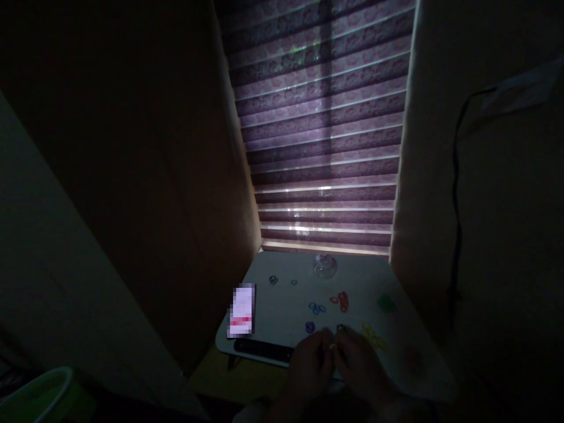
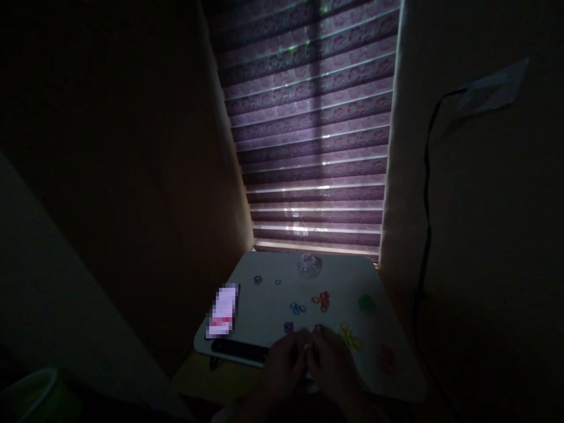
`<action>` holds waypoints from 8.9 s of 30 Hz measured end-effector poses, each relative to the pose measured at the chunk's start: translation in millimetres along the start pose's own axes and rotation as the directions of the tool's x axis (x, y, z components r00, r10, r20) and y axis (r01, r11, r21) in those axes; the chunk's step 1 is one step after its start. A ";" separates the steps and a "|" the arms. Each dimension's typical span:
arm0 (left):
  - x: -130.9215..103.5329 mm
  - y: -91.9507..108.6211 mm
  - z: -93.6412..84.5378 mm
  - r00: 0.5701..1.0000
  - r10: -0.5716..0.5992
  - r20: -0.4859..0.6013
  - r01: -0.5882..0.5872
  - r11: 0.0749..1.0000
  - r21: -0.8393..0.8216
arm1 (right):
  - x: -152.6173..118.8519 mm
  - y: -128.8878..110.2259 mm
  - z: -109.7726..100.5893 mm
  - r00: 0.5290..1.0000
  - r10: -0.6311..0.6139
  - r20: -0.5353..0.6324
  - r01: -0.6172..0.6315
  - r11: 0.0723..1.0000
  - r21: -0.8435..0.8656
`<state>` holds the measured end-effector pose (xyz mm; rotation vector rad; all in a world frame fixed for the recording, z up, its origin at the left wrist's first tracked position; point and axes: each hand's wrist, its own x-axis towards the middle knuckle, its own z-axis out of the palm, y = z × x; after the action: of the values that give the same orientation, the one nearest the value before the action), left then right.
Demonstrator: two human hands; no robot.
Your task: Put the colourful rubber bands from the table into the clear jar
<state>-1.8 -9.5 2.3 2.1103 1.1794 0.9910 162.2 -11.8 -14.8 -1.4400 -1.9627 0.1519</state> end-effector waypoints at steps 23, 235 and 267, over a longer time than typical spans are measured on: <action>3.8 3.4 -3.4 0.997 0.074 0.031 -0.074 0.997 -0.007 | -0.4 7.1 2.6 0.997 -0.051 -0.058 0.048 0.997 -0.059; 13.0 -8.9 -0.3 0.992 -0.128 -0.004 0.128 0.991 -0.041 | 9.7 2.1 -11.1 1.000 -0.016 0.017 0.013 0.988 0.154; 9.2 -7.6 -4.9 0.996 -0.086 0.037 0.086 0.996 0.001 | 9.2 -2.1 -16.7 1.000 0.009 0.008 -0.010 0.992 0.128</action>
<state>-6.2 2.6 2.8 2.0506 1.2404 0.9099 169.0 -9.4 3.0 -1.3671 -1.9159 0.2828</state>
